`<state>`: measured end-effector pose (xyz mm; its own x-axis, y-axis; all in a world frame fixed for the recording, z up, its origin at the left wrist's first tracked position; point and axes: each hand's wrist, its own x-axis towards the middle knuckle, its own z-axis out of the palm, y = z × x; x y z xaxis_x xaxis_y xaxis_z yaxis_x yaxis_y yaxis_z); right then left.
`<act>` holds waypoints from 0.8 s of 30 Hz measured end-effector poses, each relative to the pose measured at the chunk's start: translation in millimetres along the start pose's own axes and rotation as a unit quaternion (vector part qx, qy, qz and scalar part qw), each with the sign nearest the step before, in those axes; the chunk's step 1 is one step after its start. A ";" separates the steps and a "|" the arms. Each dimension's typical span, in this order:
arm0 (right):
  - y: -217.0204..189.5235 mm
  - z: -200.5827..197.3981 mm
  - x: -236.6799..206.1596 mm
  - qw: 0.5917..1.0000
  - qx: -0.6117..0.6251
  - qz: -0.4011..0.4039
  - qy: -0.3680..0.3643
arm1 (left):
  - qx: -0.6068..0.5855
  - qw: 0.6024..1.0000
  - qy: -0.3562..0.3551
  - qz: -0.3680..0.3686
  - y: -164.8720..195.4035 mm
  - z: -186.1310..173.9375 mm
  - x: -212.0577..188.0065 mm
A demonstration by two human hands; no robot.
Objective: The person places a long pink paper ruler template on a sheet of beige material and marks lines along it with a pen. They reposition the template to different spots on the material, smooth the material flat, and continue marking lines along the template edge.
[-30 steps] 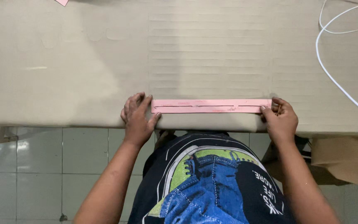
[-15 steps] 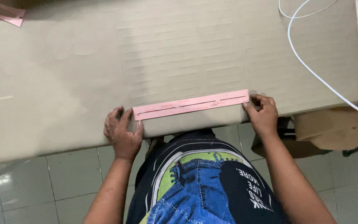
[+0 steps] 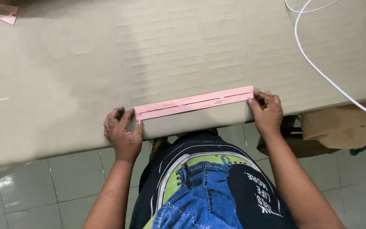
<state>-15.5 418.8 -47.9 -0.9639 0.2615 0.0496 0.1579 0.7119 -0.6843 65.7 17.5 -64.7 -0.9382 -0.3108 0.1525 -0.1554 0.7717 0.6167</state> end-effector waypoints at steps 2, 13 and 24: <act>2.0 -0.4 0.6 1.000 -0.008 -0.006 -0.002 | -0.012 1.000 0.007 0.010 1.9 -1.4 1.6; 5.6 2.6 2.7 0.999 -0.009 -0.037 -0.006 | -0.013 1.000 0.010 -0.009 5.0 -7.5 7.7; -1.6 3.5 1.6 1.000 -0.012 -0.012 0.002 | -0.002 1.000 0.009 -0.010 5.4 -9.2 6.5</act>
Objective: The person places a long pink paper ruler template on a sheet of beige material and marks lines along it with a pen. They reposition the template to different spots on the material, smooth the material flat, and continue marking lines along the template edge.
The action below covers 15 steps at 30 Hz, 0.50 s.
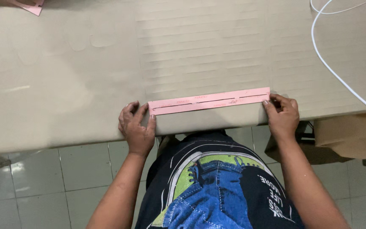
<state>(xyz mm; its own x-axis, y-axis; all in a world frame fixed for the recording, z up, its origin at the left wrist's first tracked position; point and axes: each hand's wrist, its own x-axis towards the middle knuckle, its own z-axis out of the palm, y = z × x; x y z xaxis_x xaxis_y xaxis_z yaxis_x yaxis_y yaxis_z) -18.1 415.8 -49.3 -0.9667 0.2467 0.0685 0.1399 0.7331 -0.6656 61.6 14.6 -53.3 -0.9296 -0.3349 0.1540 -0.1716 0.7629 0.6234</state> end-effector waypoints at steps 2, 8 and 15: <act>-0.4 -1.2 0.2 1.000 -0.004 0.006 0.000 | -0.006 1.000 -0.004 0.002 1.4 0.5 -1.4; -0.3 -3.9 -0.1 1.000 0.010 0.000 0.009 | 0.018 1.000 -0.012 0.009 3.8 1.8 -4.8; 0.7 -3.2 -1.6 1.000 0.005 -0.002 0.011 | 0.003 1.000 -0.002 0.008 3.9 1.3 -6.9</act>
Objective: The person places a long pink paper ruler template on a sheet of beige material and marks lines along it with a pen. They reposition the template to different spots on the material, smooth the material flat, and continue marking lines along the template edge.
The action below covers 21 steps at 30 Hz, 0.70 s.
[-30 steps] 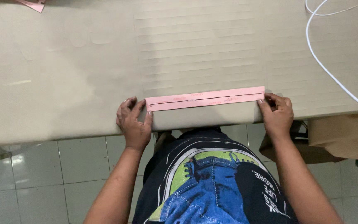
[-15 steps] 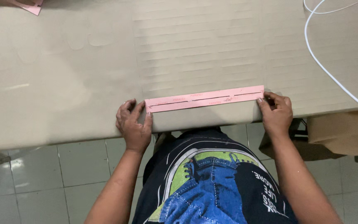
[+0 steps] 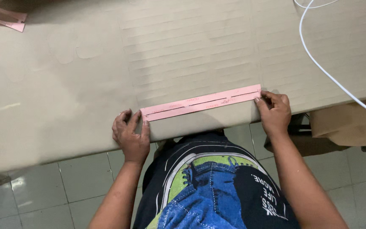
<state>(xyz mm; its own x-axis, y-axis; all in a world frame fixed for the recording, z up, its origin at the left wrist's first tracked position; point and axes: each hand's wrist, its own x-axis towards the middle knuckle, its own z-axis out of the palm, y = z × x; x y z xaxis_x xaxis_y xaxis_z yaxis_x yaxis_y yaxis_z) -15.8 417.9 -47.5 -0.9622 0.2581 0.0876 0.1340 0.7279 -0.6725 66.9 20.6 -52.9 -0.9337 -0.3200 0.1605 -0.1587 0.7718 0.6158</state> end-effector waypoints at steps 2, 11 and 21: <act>0.3 0.8 -0.1 1.000 0.005 -0.004 0.007 | -0.007 1.000 0.003 0.004 1.3 -1.3 0.5; -3.8 1.8 3.9 1.000 -0.020 0.005 0.003 | 0.196 0.963 -0.183 0.034 21.2 -30.9 48.9; -13.3 4.4 0.1 0.998 -0.018 0.062 0.000 | 0.377 0.597 -0.347 0.618 88.5 22.6 125.3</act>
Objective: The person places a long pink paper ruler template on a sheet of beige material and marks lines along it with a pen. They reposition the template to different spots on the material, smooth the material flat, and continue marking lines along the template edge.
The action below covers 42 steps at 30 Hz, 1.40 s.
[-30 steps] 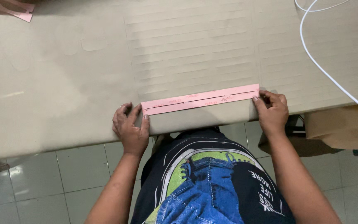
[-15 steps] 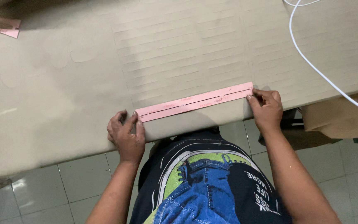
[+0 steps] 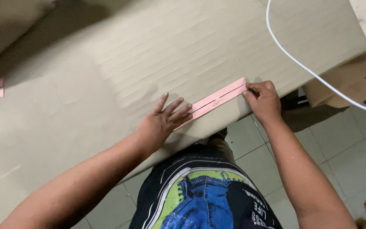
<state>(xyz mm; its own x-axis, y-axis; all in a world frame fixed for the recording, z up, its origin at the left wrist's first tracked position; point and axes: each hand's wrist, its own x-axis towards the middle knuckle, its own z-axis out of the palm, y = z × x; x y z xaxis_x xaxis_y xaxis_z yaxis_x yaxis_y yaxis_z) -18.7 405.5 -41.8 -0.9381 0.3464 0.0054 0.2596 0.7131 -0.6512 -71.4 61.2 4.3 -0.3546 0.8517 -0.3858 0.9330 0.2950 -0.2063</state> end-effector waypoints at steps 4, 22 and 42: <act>2.1 3.0 0.0 1.000 -0.013 0.010 0.014 | 0.027 0.996 -0.040 0.071 -9.2 -16.7 22.8; 34.4 -14.9 15.4 0.991 0.107 0.001 -0.078 | 0.134 0.970 -0.055 0.197 -7.9 -64.8 113.8; -23.2 -12.7 14.8 0.988 0.135 0.066 0.040 | 0.099 0.967 -0.106 0.208 -6.0 -68.8 143.0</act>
<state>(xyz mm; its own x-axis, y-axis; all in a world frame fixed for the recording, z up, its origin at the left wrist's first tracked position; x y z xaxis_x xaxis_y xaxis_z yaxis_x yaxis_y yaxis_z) -35.7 401.8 -16.9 -0.8766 0.4795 -0.0400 0.2970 0.4738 -0.8291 -123.4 211.0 12.2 0.0236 0.7643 -0.6445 0.9752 -0.1596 -0.1536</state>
